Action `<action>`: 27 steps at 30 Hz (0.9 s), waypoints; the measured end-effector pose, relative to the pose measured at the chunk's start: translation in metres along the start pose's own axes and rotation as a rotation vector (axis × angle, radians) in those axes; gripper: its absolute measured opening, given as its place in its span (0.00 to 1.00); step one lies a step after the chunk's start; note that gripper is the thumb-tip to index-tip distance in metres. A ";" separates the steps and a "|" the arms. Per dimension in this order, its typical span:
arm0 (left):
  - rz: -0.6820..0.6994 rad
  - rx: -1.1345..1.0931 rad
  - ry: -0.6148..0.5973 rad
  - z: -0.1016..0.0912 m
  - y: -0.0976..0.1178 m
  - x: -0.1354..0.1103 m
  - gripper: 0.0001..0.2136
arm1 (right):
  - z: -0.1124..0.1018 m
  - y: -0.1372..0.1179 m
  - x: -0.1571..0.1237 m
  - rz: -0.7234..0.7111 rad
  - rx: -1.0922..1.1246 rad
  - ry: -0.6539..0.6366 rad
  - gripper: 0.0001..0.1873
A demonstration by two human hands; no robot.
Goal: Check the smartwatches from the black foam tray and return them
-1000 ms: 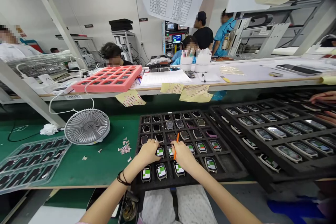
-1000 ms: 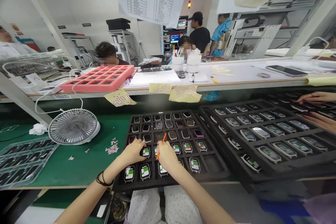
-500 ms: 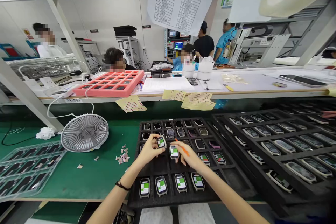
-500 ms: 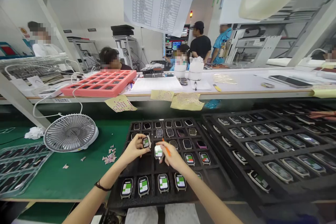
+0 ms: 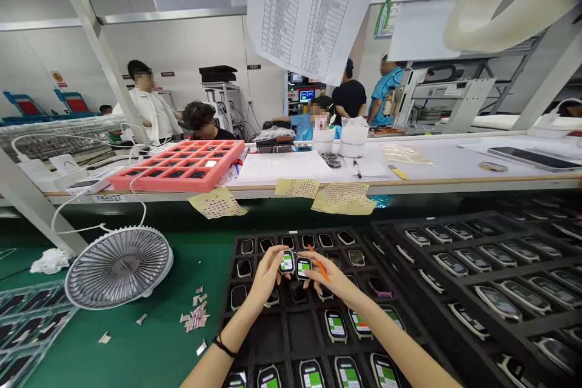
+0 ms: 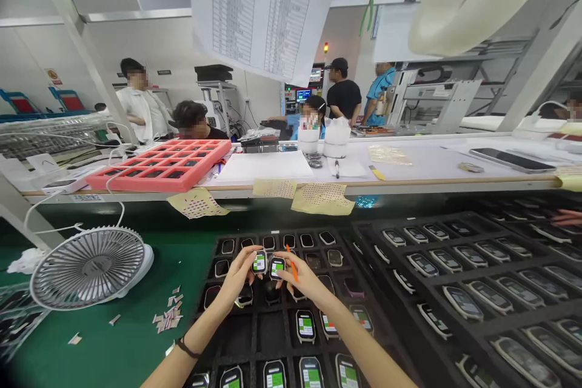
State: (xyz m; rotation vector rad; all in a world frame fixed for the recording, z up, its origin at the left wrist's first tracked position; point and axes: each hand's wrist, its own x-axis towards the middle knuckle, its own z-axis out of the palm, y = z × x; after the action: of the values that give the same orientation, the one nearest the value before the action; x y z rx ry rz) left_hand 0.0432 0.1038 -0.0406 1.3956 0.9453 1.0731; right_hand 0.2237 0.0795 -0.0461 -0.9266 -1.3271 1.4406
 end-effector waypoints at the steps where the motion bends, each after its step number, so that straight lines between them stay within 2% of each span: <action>1: -0.020 0.010 -0.008 -0.001 0.000 -0.001 0.20 | 0.000 0.001 -0.001 0.007 -0.008 0.009 0.20; 9: -0.010 -0.012 -0.026 -0.008 0.001 -0.004 0.19 | 0.000 0.000 -0.005 0.034 -0.006 0.141 0.16; 20: 0.013 -0.038 0.000 -0.006 0.003 -0.009 0.18 | 0.001 -0.008 -0.014 0.013 0.020 0.037 0.20; 27: 0.028 -0.041 -0.022 -0.006 0.004 -0.010 0.18 | 0.002 -0.008 -0.015 0.016 0.016 0.071 0.20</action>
State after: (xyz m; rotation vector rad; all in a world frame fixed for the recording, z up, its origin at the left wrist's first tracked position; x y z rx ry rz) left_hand 0.0352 0.0958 -0.0377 1.3880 0.8855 1.0901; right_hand 0.2271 0.0639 -0.0389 -0.9713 -1.2573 1.4160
